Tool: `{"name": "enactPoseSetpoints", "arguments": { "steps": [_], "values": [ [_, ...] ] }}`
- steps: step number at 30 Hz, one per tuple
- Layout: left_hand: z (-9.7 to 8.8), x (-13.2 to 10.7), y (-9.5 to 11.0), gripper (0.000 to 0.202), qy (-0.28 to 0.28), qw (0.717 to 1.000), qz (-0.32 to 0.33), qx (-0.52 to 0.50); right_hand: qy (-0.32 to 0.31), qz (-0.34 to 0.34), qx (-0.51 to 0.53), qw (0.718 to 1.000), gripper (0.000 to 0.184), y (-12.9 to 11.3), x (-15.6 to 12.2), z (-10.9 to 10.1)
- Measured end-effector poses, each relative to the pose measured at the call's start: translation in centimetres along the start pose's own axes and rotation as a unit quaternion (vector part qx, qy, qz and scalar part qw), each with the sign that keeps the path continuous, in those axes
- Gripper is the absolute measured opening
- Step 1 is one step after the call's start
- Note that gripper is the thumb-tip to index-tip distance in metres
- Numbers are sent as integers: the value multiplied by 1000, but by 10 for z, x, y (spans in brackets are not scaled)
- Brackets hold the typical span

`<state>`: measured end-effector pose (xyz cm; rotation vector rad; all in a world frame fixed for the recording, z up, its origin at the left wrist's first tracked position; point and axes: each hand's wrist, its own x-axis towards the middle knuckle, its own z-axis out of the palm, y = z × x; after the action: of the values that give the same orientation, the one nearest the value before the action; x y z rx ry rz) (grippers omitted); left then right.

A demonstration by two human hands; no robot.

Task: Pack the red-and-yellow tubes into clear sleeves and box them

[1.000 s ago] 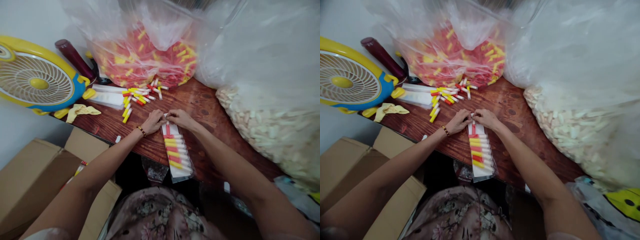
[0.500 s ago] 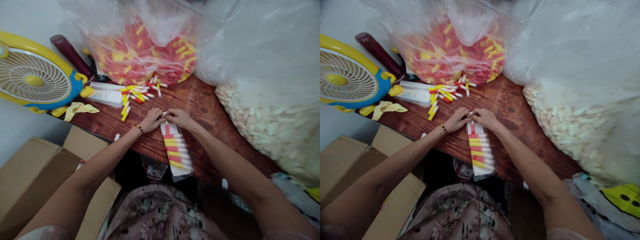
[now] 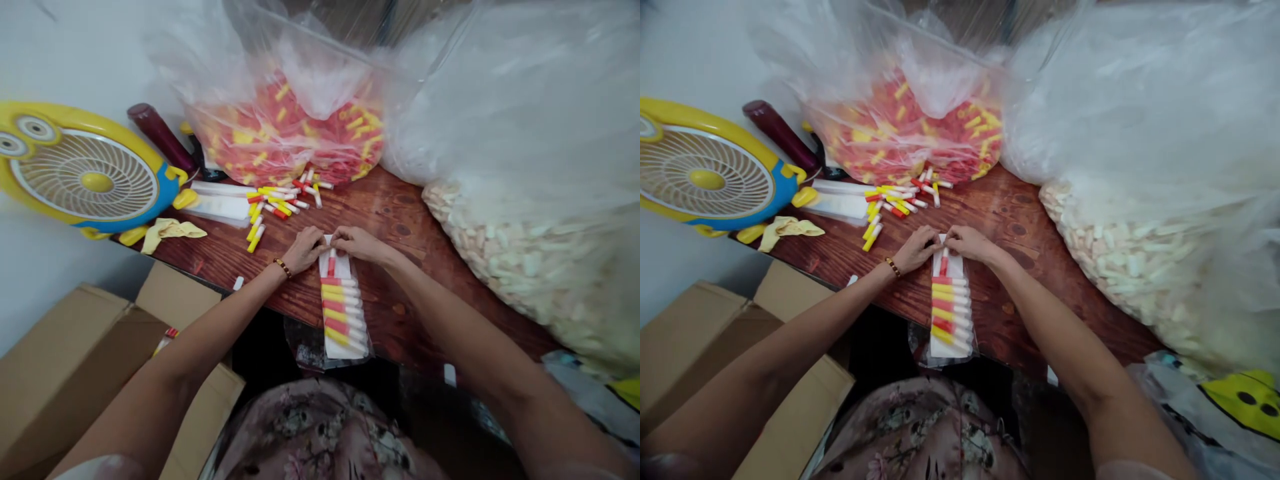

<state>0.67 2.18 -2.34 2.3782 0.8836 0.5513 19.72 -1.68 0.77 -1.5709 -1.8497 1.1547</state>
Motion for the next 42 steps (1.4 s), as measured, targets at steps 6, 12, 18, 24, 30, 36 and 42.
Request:
{"name": "enactPoseSetpoints", "arguments": {
  "steps": [6,12,18,24,30,36,42],
  "values": [
    [-1,-6,13,19,21,999,-40,-9,-35,7,128,991,5,-1,-6,-1],
    [-4,-25,32,11,84,989,-115,-40,46,69,216,973,8,8,-12,-4],
    [-3,-29,56,33,-8,931,-264,-253,184,99,317,925,15,27,-33,-20],
    [5,-17,77,14,-46,821,-358,-441,234,105,360,897,13,22,-48,-15],
    [-10,-17,73,11,0,803,-422,-421,354,146,347,856,6,46,-69,-36],
    [-21,-18,56,10,61,822,-415,-385,229,175,196,937,9,68,-95,-51],
    [-17,-9,72,7,40,853,-385,-351,255,88,54,961,32,39,-79,-45]
  ]
}}
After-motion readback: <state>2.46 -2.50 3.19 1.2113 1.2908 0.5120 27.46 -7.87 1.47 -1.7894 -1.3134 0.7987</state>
